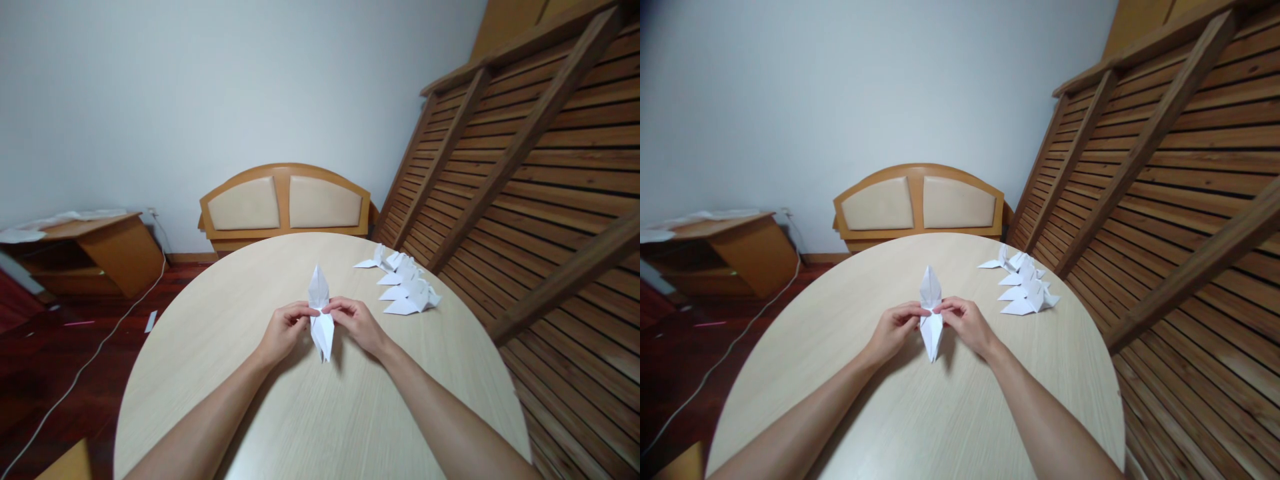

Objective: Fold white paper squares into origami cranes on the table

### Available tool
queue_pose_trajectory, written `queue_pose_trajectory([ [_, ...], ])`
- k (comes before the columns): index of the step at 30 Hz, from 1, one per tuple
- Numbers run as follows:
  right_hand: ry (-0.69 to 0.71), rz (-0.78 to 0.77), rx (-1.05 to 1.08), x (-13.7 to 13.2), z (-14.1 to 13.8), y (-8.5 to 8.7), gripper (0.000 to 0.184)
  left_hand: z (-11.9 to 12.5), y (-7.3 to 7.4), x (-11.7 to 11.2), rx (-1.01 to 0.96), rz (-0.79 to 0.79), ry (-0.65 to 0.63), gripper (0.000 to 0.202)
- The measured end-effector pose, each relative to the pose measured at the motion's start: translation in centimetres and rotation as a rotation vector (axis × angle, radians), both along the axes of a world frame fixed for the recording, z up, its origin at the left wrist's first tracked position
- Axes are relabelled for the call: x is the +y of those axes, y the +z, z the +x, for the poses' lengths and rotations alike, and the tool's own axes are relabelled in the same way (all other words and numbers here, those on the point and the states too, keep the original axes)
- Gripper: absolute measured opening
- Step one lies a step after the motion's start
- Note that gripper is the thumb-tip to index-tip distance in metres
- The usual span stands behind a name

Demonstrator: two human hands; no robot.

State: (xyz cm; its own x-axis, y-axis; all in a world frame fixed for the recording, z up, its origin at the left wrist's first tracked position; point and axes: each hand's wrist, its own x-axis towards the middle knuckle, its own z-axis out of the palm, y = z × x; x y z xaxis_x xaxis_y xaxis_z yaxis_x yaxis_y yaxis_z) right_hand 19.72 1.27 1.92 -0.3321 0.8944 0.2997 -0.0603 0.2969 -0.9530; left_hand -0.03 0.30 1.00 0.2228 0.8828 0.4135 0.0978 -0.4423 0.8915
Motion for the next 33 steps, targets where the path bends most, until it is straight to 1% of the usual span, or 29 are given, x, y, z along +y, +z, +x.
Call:
queue_pose_trajectory([
  [4,-0.045,-0.018,-0.051,0.2,0.0,-0.3,0.022,-0.1,0.4,-0.3,0.015,0.005,-0.005,0.023],
  [7,-0.077,-0.014,-0.042,0.2,-0.1,-0.5,0.024,-0.1,0.6,-0.7,0.038,-0.049,0.011,0.024],
  [9,-0.091,-0.012,-0.02,0.1,-0.3,-0.5,0.025,-0.1,0.7,-0.8,0.055,-0.091,0.028,0.029],
  [11,-0.107,0.006,0.0,0.0,-0.4,-0.4,0.025,0.1,0.8,-0.8,0.055,-0.097,0.041,0.033],
  [17,-0.172,0.164,0.021,-0.3,-0.7,0.0,0.019,0.4,0.4,-0.5,0.04,0.054,0.122,0.026],
  [23,-0.178,0.263,-0.028,-0.5,-0.7,0.1,0.025,0.0,0.1,-0.4,0.112,0.19,0.183,0.022],
  [25,-0.2,0.304,-0.056,-0.5,-0.6,0.1,0.025,-0.1,0.1,-0.5,0.15,0.263,0.19,0.024],
  [29,-0.254,0.386,-0.116,-0.5,-0.5,0.5,0.023,-0.2,0.3,-0.5,0.184,0.417,0.155,0.03],
  [33,-0.271,0.45,-0.15,-0.5,-0.5,0.6,0.017,0.0,0.4,-0.3,0.209,0.438,0.165,0.029],
])
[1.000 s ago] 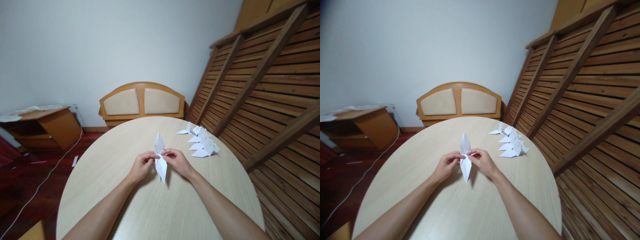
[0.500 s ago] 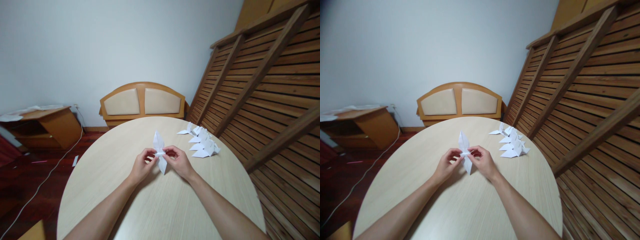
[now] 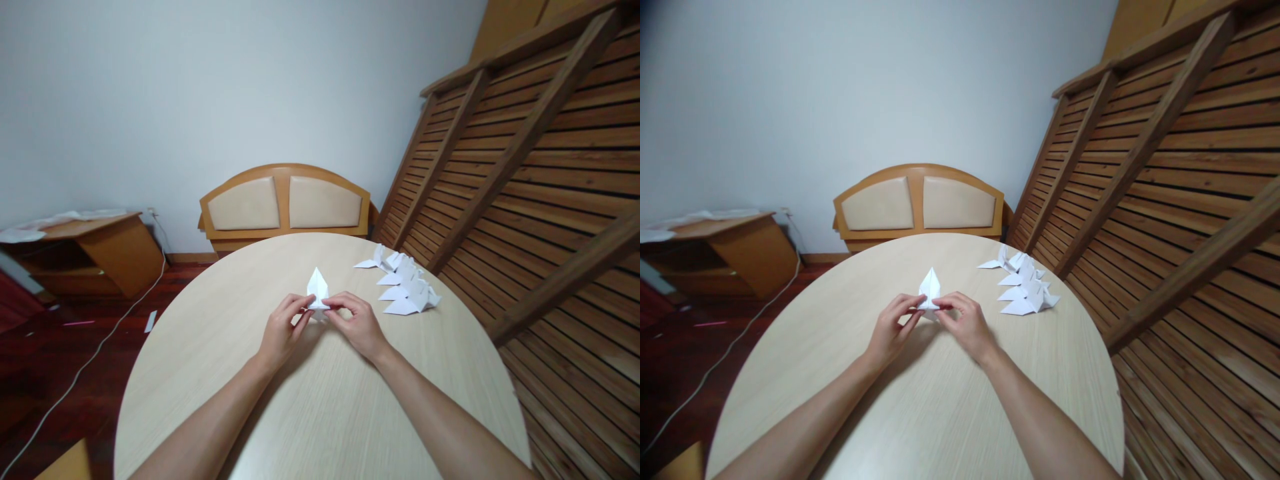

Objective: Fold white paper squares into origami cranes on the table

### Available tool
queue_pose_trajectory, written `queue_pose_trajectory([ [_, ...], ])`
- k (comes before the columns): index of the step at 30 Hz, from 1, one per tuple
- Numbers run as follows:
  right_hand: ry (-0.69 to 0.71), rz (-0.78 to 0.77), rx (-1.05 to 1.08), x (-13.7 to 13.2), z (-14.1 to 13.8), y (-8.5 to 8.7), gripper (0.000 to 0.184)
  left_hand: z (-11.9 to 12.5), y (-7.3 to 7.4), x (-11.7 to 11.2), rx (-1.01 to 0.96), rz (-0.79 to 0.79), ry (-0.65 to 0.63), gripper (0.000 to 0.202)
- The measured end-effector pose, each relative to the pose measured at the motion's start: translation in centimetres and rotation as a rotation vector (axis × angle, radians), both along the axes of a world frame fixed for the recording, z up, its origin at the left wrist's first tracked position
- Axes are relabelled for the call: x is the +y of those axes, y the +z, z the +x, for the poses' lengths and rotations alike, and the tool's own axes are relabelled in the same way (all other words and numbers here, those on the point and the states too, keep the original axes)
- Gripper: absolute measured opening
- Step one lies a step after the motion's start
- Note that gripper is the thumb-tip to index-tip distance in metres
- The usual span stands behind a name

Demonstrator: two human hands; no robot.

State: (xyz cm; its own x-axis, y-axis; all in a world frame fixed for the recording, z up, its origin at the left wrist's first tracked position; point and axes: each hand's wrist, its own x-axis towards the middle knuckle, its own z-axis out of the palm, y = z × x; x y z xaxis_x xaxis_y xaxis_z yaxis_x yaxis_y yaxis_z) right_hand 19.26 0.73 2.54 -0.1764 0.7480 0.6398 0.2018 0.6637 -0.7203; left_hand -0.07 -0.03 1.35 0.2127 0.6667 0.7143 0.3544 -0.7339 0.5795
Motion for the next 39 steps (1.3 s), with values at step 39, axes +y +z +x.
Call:
queue_pose_trajectory([
  [39,0.204,-0.524,0.186,-0.03,-0.1,-0.45,0.05,-0.31,-0.08,0.07,0.212,0.261,0.077,0.025],
])
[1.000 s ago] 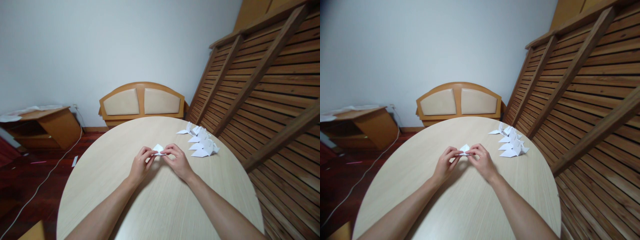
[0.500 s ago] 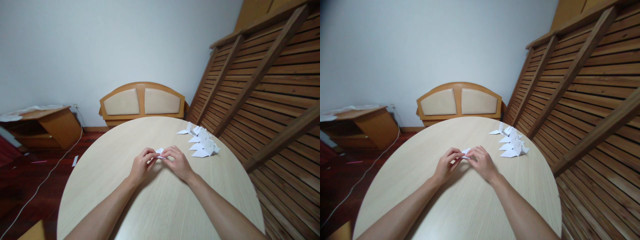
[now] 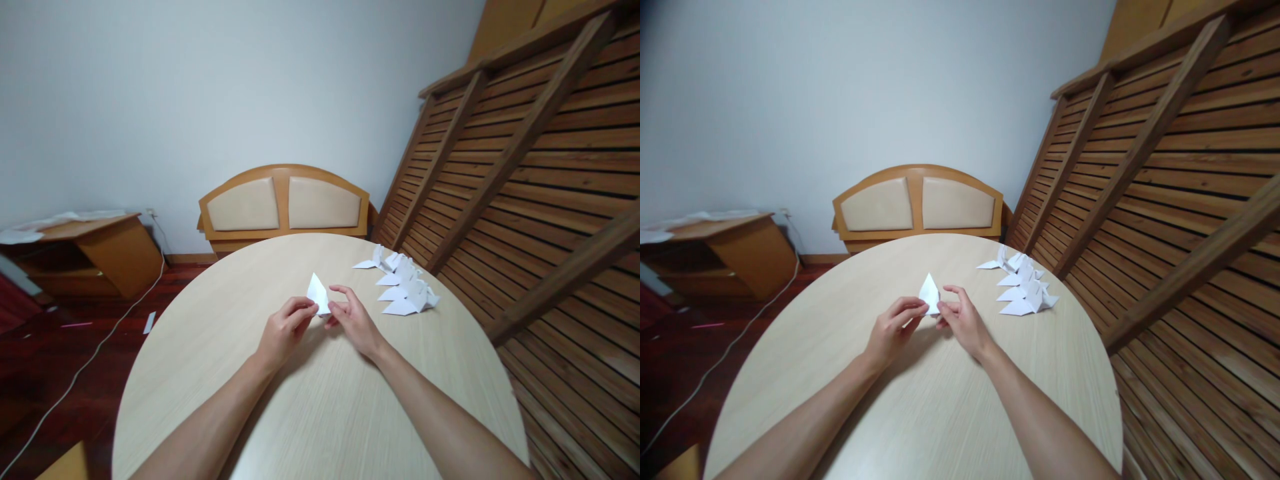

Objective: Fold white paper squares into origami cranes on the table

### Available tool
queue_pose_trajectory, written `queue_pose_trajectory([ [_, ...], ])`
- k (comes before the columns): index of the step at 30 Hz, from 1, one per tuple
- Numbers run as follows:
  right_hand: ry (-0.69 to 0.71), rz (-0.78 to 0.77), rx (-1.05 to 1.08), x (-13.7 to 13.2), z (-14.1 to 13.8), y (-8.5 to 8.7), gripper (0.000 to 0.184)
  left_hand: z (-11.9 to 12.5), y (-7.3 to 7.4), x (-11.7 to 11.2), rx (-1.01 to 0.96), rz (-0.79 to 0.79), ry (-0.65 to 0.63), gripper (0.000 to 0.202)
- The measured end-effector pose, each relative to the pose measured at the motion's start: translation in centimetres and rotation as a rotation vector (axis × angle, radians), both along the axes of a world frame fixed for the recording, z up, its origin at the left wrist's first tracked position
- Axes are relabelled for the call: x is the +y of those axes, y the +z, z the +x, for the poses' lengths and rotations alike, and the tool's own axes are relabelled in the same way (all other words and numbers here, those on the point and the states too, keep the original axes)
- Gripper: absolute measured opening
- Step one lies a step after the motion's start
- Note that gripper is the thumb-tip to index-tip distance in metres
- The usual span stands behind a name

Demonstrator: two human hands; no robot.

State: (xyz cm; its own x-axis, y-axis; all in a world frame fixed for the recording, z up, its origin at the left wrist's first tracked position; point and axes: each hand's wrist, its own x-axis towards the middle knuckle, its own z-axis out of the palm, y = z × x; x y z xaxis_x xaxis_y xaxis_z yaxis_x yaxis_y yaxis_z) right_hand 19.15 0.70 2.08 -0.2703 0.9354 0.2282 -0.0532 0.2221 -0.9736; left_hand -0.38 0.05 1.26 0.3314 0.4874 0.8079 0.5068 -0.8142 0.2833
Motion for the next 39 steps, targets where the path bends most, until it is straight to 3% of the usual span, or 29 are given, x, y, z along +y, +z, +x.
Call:
queue_pose_trajectory([
  [6,-0.016,-0.031,0.155,1.2,0.3,-0.7,0.06,0.2,0.2,-0.3,0.081,-0.052,-0.055,0.027],
  [9,-0.026,-0.004,0.131,1.4,0.3,-1.0,0.055,0.6,0.4,-0.6,-0.031,-0.116,-0.083,0.019],
  [11,-0.032,0.022,0.095,1.5,0.2,-1.0,0.05,0.9,0.3,-0.6,-0.201,-0.209,-0.097,0.017],
  [15,-0.04,0.058,0.03,1.4,0.1,-1.1,0.037,1.2,-0.3,-0.1,-0.502,-0.509,-0.173,0.042],
  [18,-0.019,0.069,0.001,1.2,0.1,-1.1,0.029,1.2,-0.6,0.4,-0.619,-0.696,-0.233,0.055],
  [21,0.005,0.069,-0.011,1.0,0.1,-1.0,0.029,1.1,-0.5,0.6,-0.651,-0.806,-0.257,0.055],
  [27,0.007,0.105,-0.087,0.8,0.3,-0.7,0.026,0.8,0.1,0.3,-0.591,-0.842,-0.236,0.035],
  [33,0.044,0.118,-0.132,0.6,0.4,-0.6,0.024,0.6,0.3,0.4,-0.597,-0.854,-0.159,0.04],
  [39,0.03,0.067,-0.091,0.5,0.2,-0.5,0.031,0.7,0.3,0.4,-0.607,-0.925,-0.168,0.044],
])
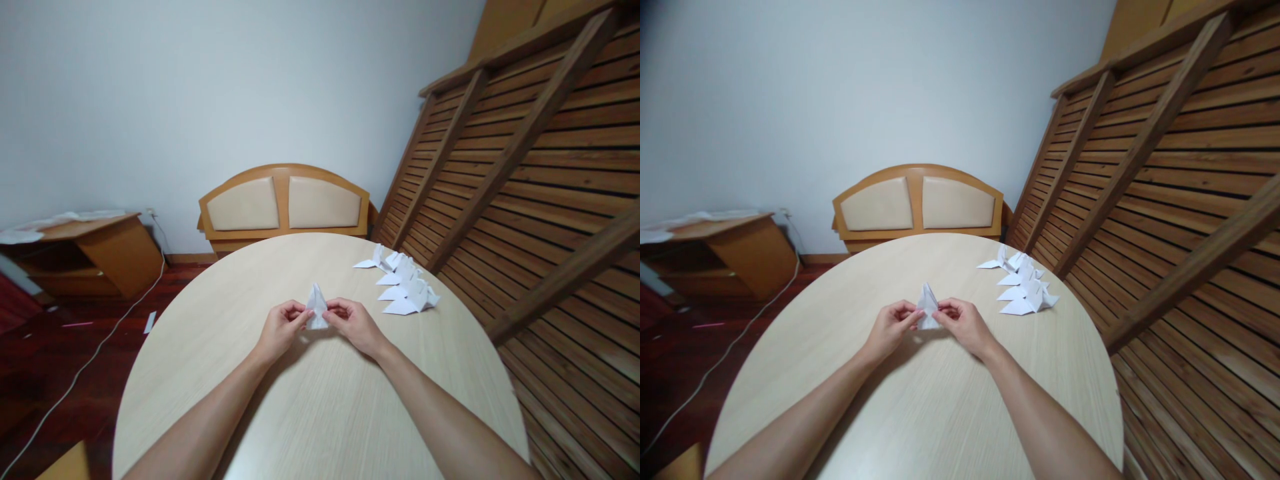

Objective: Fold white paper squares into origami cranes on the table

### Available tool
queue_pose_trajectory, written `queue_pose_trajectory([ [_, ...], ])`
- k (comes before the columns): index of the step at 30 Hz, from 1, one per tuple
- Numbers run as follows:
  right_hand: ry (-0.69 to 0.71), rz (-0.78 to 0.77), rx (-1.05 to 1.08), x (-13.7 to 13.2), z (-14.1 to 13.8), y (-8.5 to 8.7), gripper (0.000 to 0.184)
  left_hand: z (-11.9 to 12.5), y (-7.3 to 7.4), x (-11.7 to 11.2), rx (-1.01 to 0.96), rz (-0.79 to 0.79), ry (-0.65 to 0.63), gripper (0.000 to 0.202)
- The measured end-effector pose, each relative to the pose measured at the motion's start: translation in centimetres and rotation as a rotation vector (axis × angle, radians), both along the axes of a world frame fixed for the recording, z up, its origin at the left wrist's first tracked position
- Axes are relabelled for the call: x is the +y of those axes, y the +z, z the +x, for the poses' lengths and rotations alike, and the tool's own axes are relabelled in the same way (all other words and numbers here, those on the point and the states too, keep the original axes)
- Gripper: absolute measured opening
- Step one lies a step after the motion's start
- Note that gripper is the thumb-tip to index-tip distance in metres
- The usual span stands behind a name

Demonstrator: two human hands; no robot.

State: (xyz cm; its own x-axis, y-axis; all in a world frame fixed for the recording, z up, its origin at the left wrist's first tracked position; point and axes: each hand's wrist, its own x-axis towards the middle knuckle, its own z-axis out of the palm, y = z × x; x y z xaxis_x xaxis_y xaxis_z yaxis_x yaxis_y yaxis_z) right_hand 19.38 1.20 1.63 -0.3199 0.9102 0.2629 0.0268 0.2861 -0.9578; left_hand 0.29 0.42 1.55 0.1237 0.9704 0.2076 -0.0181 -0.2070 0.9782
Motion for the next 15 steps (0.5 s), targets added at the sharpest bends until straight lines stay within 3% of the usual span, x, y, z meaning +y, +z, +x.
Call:
queue_pose_trajectory([
  [11,-0.031,-0.027,0.034,0.55,0.24,-0.39,0.028,0.24,-0.31,-0.09,-0.031,-0.054,-0.065,0.045],
  [15,-0.041,-0.076,0.111,0.46,0.09,-0.61,0.05,0.2,-0.36,-0.01,-0.067,-0.038,-0.038,0.047],
])
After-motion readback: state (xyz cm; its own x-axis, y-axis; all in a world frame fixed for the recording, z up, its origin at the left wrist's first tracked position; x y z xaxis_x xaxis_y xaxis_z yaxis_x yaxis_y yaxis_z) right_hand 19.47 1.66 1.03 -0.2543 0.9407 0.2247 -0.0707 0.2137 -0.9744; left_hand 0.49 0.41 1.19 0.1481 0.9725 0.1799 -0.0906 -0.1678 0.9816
